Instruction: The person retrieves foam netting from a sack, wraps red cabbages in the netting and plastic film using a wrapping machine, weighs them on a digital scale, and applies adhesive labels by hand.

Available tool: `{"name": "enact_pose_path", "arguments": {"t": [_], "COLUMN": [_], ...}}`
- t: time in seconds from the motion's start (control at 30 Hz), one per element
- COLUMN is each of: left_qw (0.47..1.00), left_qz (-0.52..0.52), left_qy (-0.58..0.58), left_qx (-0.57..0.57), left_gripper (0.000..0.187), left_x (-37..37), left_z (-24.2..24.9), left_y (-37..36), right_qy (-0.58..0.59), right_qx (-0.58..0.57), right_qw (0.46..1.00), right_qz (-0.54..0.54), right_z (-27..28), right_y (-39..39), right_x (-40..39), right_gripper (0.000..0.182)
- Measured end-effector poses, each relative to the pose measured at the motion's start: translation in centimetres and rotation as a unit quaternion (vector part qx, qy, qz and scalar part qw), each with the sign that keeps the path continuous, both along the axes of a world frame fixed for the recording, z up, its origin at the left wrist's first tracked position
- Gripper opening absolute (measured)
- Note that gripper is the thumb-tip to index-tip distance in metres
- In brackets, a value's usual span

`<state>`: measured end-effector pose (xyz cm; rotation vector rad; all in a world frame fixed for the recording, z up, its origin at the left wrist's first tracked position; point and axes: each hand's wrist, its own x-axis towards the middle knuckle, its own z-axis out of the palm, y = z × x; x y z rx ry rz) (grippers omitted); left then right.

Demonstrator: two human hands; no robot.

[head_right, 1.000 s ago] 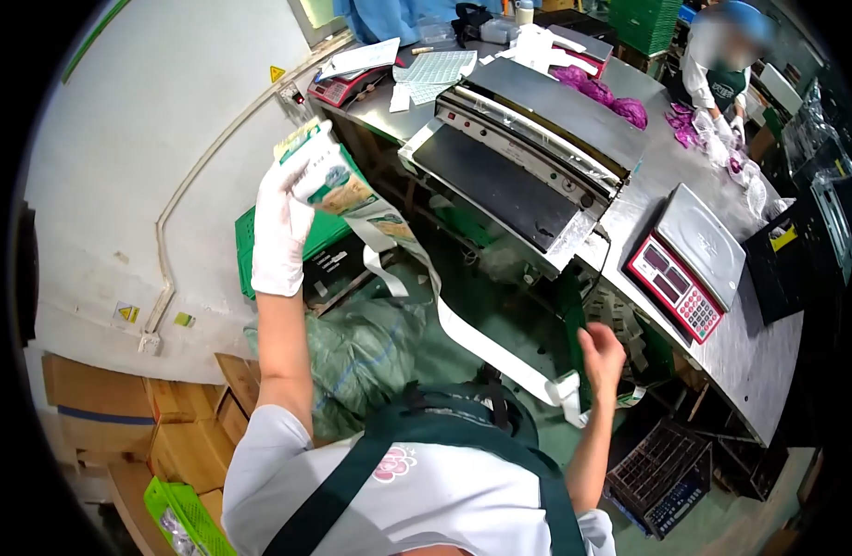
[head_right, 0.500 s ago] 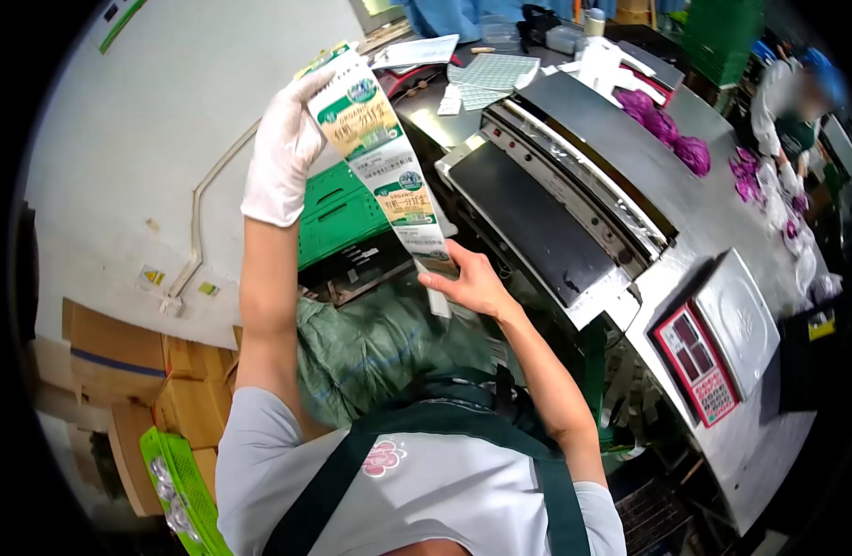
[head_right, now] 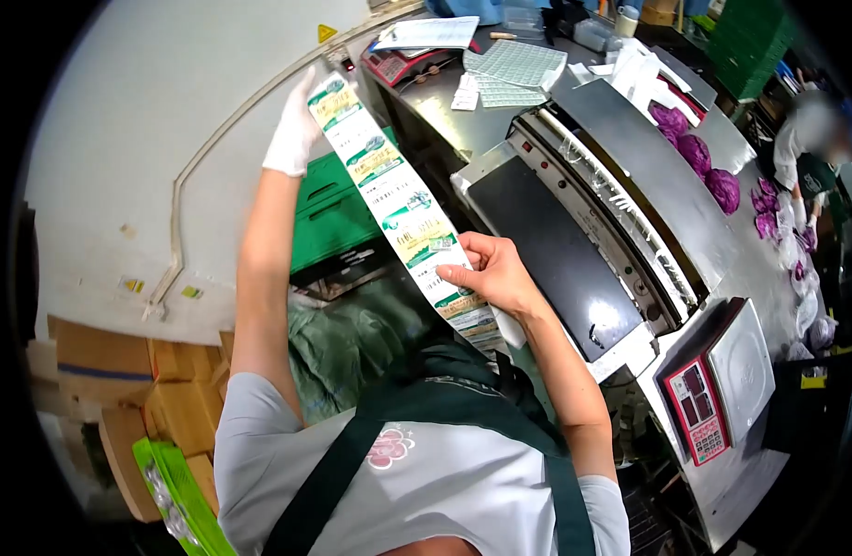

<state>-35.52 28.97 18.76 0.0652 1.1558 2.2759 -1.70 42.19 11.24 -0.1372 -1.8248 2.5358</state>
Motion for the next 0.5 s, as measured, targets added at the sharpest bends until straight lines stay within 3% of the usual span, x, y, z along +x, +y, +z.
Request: {"name": "enact_pose_path", "arguments": {"t": [0.07,0.13,0.2,0.27,0.33,0.4,0.5], "left_qw": [0.998,0.989,0.951,0.938,0.921,0.906,0.921], "left_qz": [-0.041,-0.140,-0.295,-0.344,-0.377,-0.399,-0.369], "left_qy": [-0.040,-0.001,-0.013,-0.017,-0.032,0.133,0.127], "left_qx": [-0.014,-0.054,-0.090,-0.025,0.086,0.044,-0.016], "left_gripper": [0.054,0.062,0.077,0.076,0.065,0.052,0.036], "left_x": [0.7,2.5,6.3,7.4,8.6,9.2,9.2], "left_z": [-3.2,-7.3,-7.7,-10.8,-12.2,-11.6,-9.9], "left_y": [1.3,2.3,2.5,2.5,2.2,1.8,2.1], "right_qy": [-0.004,-0.013,-0.017,-0.022,-0.032,-0.032,-0.042], "right_qx": [0.002,0.004,0.008,-0.025,-0.049,-0.040,-0.058], "right_qw": [0.999,0.995,0.991,0.986,0.983,0.978,0.974], "right_qz": [-0.045,-0.101,-0.134,-0.163,-0.176,-0.202,-0.215], "right_z": [0.6,1.6,1.9,2.4,2.7,2.5,1.9], "right_y": [0.7,1.3,2.6,3.5,4.3,4.9,5.4], "right_x": [-2.7,-5.7,-9.0,-12.3,-15.1,-17.6,-20.2], "right_gripper": [0.022,0.021,0.022,0.023,0.023,0.024,0.023]}}
